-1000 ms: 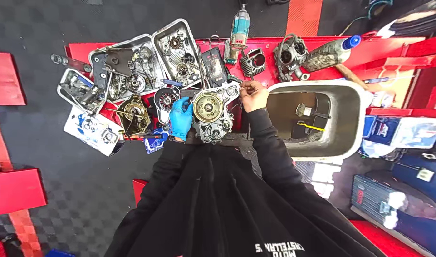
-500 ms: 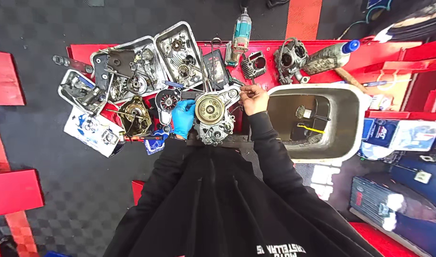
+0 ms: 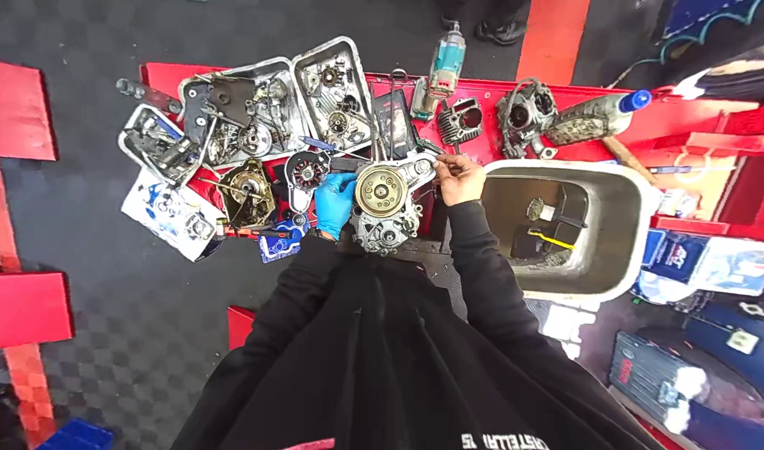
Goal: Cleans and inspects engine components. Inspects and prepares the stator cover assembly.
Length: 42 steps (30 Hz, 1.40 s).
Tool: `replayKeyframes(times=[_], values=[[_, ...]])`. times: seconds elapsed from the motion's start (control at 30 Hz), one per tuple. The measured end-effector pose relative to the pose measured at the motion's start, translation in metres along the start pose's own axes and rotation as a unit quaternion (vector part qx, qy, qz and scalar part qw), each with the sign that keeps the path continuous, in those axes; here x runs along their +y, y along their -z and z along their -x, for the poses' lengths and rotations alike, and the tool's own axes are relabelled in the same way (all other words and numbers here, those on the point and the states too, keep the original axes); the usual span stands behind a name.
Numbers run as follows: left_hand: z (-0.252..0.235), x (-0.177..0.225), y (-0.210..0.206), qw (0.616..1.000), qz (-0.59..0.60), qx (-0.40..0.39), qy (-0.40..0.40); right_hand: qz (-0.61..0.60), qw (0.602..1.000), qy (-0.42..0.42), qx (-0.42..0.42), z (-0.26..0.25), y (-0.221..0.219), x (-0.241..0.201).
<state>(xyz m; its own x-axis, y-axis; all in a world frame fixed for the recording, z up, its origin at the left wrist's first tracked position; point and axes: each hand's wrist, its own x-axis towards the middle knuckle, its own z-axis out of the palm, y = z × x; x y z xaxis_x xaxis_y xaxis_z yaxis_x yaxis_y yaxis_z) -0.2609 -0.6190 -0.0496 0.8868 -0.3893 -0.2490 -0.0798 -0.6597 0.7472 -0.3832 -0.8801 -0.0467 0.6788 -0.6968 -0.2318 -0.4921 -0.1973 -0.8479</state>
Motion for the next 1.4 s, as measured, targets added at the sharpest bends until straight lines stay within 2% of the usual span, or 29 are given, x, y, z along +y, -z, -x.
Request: replayKeyframes(times=[0.2, 0.5, 0.73, 0.8, 0.87, 0.97, 1.03, 1.1, 1.2, 1.3, 1.4], values=[[0.002, 0.000, 0.003, 1.000, 0.019, -0.006, -0.006, 0.013, 1.000, -0.002, -0.005, 0.001, 0.000, -0.003], [0.008, -0.006, -0.002, 0.997, 0.067, 0.019, 0.040, 0.017, 0.999, 0.023, -0.016, 0.000, -0.001, -0.002], [0.016, -0.012, -0.011, 0.989, 0.119, 0.083, 0.032, -0.052, 0.998, 0.001, -0.018, -0.003, 0.001, 0.000], [0.028, -0.018, -0.007, 0.985, 0.126, 0.116, 0.027, -0.031, 0.999, 0.004, -0.010, 0.000, 0.008, -0.002], [0.042, -0.031, 0.004, 0.979, 0.136, 0.146, 0.039, 0.041, 0.998, 0.051, 0.026, 0.005, 0.017, -0.017], [0.058, -0.079, 0.026, 0.969, 0.150, 0.176, 0.086, 0.136, 0.971, 0.189, 0.051, 0.014, 0.010, -0.065], [0.058, -0.116, 0.045, 0.962, 0.142, 0.187, 0.136, 0.193, 0.939, 0.283, -0.006, 0.018, -0.019, -0.111], [0.049, -0.145, 0.062, 0.955, 0.144, 0.195, 0.171, 0.257, 0.899, 0.342, -0.090, 0.019, -0.067, -0.159], [0.022, -0.165, 0.088, 0.953, 0.159, 0.194, 0.170, 0.332, 0.850, 0.348, -0.214, -0.002, -0.163, -0.207], [-0.001, -0.169, 0.110, 0.954, 0.192, 0.152, 0.175, 0.405, 0.812, 0.286, -0.307, -0.042, -0.257, -0.207], [-0.019, -0.174, 0.114, 0.951, 0.207, 0.068, 0.218, 0.462, 0.786, 0.217, -0.347, -0.072, -0.328, -0.172]])
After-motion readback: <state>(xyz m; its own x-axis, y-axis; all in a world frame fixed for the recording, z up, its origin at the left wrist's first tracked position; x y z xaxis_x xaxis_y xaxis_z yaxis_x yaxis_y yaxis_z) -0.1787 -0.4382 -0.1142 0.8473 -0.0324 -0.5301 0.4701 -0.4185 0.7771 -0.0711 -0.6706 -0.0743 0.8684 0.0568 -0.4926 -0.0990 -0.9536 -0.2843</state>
